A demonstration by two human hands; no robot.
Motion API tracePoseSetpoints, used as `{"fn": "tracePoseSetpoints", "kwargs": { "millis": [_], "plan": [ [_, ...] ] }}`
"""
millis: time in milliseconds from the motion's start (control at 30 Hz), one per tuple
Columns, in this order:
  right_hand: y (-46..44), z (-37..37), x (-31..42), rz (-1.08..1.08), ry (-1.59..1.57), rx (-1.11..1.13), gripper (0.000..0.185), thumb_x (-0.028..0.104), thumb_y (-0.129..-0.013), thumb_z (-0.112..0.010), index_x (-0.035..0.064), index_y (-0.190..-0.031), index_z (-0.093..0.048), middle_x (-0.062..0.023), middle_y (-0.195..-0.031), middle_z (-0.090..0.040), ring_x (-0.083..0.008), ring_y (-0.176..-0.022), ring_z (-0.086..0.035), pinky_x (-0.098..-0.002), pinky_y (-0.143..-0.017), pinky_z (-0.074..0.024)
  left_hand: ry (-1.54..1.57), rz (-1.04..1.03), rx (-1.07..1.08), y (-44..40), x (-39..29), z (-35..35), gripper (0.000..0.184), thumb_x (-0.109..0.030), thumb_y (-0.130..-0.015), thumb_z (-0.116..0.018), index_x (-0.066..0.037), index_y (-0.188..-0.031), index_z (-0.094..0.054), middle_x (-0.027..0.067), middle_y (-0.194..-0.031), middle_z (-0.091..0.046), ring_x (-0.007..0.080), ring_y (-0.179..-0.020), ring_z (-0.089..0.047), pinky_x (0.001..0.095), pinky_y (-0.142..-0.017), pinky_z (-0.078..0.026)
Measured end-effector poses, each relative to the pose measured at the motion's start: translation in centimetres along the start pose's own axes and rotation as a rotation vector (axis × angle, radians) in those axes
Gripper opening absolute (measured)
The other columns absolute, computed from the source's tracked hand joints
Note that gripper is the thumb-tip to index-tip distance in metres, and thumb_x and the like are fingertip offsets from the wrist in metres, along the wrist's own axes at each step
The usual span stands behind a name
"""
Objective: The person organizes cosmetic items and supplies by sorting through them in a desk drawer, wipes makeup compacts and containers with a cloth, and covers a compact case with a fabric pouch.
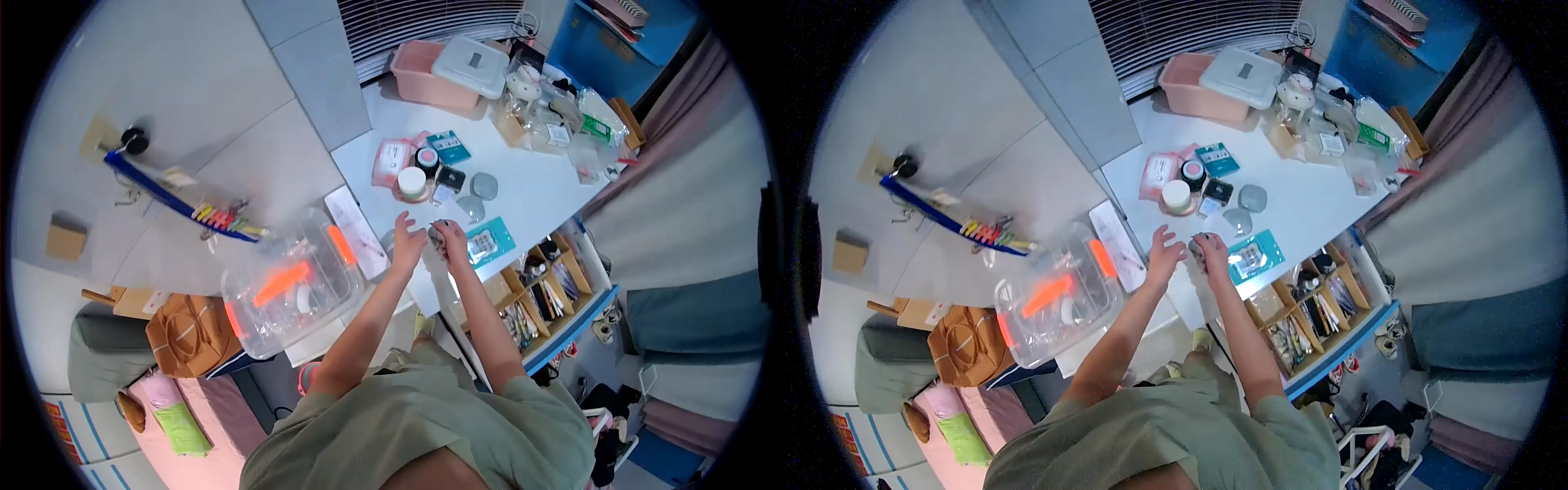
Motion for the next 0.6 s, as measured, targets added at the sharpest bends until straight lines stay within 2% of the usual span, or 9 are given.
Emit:
{"fn": "tracePoseSetpoints", "kwargs": {
  "millis": [100, 167, 200, 300, 400, 533, 600],
  "plan": [
    [-4.0, -0.7, 1.2, 0.017, 0.031, 0.028, 0.024, 0.025, -0.077, -0.064, 0.0093, -0.095, -0.059, 0.0030, -0.067, -0.054, -0.0040, -0.046, -0.043, -0.0188, -0.038, -0.0291, -0.182, -0.089, -0.164, -3.7, -0.4, -1.3, 0.071, -0.005, -0.071, -0.061, -0.002, -0.132, -0.024, 0.0169, -0.121, -0.035, 0.0210, -0.090, -0.052, 0.0319, -0.076, -0.046],
    [-5.8, -1.2, 2.7, -0.017, 0.075, 0.046, 0.027, 0.026, -0.077, -0.062, 0.0088, -0.098, -0.061, 0.0032, -0.065, -0.053, -0.0039, -0.043, -0.040, -0.0195, -0.037, -0.0264, -0.329, -0.161, -0.270, -6.9, 1.8, -1.6, 0.074, -0.004, -0.068, -0.063, -0.002, -0.131, -0.025, 0.0178, -0.120, -0.033, 0.0229, -0.091, -0.052, 0.0330, -0.079, -0.045],
    [-6.9, -1.4, 2.9, 0.016, 0.062, 0.052, 0.031, 0.026, -0.078, -0.060, 0.0070, -0.103, -0.061, 0.0027, -0.066, -0.054, -0.0038, -0.043, -0.041, -0.0189, -0.037, -0.0272, -0.425, -0.282, -0.322, -8.3, 2.6, -1.6, 0.079, -0.004, -0.064, -0.067, -0.001, -0.131, -0.025, 0.0193, -0.117, -0.037, 0.0292, -0.093, -0.050, 0.0354, -0.084, -0.042],
    [-9.1, -1.6, 3.6, -0.065, 0.048, 0.139, 0.035, 0.025, -0.079, -0.059, 0.0059, -0.108, -0.060, 0.0015, -0.070, -0.056, -0.0044, -0.045, -0.042, -0.0189, -0.039, -0.0291, -0.623, -0.348, -0.421, -10.9, 3.8, -1.8, 0.087, -0.010, -0.059, -0.073, -0.003, -0.132, -0.024, 0.0203, -0.114, -0.042, 0.0342, -0.101, -0.045, 0.0397, -0.090, -0.037],
    [-10.5, -1.5, 3.4, -0.093, 0.118, 0.153, 0.038, 0.023, -0.079, -0.059, 0.0051, -0.112, -0.059, -0.0001, -0.075, -0.059, -0.0047, -0.052, -0.048, -0.0185, -0.043, -0.0345, -0.648, -0.207, -0.420, -12.1, 4.0, -1.8, 0.092, -0.018, -0.054, -0.078, -0.009, -0.132, -0.029, 0.0197, -0.112, -0.045, 0.0369, -0.105, -0.039, 0.0433, -0.093, -0.032],
    [-10.3, -1.5, 3.5, -0.105, 0.096, 0.196, 0.037, 0.023, -0.080, -0.059, 0.0040, -0.112, -0.059, -0.0016, -0.081, -0.061, -0.0052, -0.063, -0.053, -0.0176, -0.051, -0.0398, -0.695, -0.047, -0.402, -12.6, 4.9, -1.3, 0.076, -0.029, -0.053, -0.080, -0.024, -0.120, -0.045, 0.0148, -0.114, -0.047, 0.0370, -0.113, -0.037, 0.0512, -0.093, -0.029],
    [-10.0, -1.5, 3.7, -0.123, 0.076, 0.211, 0.037, 0.023, -0.080, -0.059, 0.0033, -0.112, -0.060, -0.0023, -0.084, -0.062, -0.0056, -0.068, -0.055, -0.0173, -0.055, -0.0417, -0.723, -0.057, -0.428, -12.4, 4.6, -1.6, 0.074, -0.028, -0.052, -0.080, -0.019, -0.118, -0.046, 0.0137, -0.111, -0.051, 0.0354, -0.110, -0.042, 0.0488, -0.092, -0.031]
  ]
}}
Point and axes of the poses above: each hand's wrist, its own y-axis away from the middle knuckle, its own z-axis out of the back of the hand, x = y × z, the point moved 1 cm from there along -y, towards the middle knuckle
